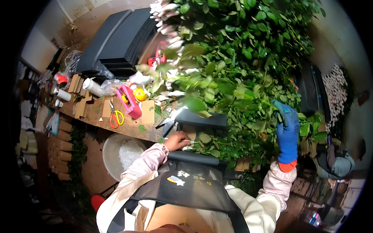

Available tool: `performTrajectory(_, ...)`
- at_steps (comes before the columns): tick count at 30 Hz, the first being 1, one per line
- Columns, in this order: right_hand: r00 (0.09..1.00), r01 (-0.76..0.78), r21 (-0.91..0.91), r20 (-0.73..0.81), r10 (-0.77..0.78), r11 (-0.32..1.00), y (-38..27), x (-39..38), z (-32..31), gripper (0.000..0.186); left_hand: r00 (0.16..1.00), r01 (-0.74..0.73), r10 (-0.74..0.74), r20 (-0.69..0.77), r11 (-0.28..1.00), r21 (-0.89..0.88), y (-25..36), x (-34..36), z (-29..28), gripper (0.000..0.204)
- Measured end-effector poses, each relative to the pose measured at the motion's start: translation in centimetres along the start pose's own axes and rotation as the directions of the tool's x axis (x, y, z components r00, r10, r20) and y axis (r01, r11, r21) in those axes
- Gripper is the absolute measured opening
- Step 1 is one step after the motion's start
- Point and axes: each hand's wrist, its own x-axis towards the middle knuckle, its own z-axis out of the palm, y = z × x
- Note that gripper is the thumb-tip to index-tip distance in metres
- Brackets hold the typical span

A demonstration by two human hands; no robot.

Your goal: The person arranges white flower buds and green leaves into black trays, using shears to trim stems and placing the arranged trays on a nearby surface. The workspace includes a large pile of greenery and various tools on a wooden table.

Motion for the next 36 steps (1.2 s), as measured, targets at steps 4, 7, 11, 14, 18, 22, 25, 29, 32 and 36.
performTrajectory(4, 0.805, -0.242, 0.152, 0.583, 0.11, 0.958, -1.7, -3.1, -3.3, 0.042, 0.975, 0.221, -0.211, 0.068, 0.893, -0.392, -0.2, -0.1, 0.7, 0.044)
performTrajectory(7, 0.268, -0.623, -0.023, 0.933, 0.241, 0.782, 4.3, -7.7, -1.2, 0.042, 0.977, 0.212, -0.208, 0.045, 0.927, -0.308, -2.7, -0.2, 1.8, 0.058)
performTrajectory(11, -0.006, -0.393, -0.379, 0.912, 0.411, 0.837, 10.8, -13.7, 5.2, 0.049, 0.975, 0.219, -0.219, 0.032, 0.926, -0.307, -1.4, 0.0, 1.2, 0.079)
performTrajectory(14, -0.127, -0.399, -0.502, 0.859, 0.497, 0.767, 8.5, -10.5, 6.3, 0.044, 0.965, 0.244, -0.261, -0.014, 0.921, -0.303, -0.8, -0.4, 0.7, 0.083)
performTrajectory(18, 0.036, -0.207, -0.502, 0.854, 0.52, 0.84, 10.0, -11.4, 7.2, 0.038, 0.967, 0.214, -0.229, -0.113, 0.969, -0.126, 2.3, 0.3, -0.2, 0.089)
performTrajectory(22, 0.107, -0.346, -0.489, 0.827, 0.551, 0.801, 9.8, -11.0, 6.7, 0.039, 0.971, 0.192, -0.199, -0.132, 0.98, -0.058, 3.3, 0.4, -0.5, 0.085)
performTrajectory(25, 0.344, -0.283, -0.465, 0.767, 0.542, 0.839, 9.8, -12.8, 8.4, 0.03, 0.993, 0.108, -0.112, -0.035, 0.99, -0.094, 3.6, 0.5, -1.0, 0.056)
performTrajectory(29, 0.548, -0.17, -0.678, 0.539, 0.64, 0.716, 12.4, -19.5, 14.6, 0.024, 0.999, 0.028, -0.028, -0.019, 1.0, 0.001, 4.1, 1.1, -1.1, 0.043)
performTrajectory(32, 0.616, -0.117, -0.704, 0.502, 0.607, 0.701, 14.4, -24.3, 18.7, 0.021, 0.993, 0.119, -0.112, 0.047, 0.973, -0.198, 3.5, 1.4, -0.4, 0.048)
performTrajectory(36, 0.533, -0.116, -0.668, 0.582, 0.614, 0.735, 12.8, -16.9, 17.0, 0.019, 0.982, 0.184, -0.175, 0.071, 0.974, -0.136, 3.2, 0.6, -0.7, 0.049)
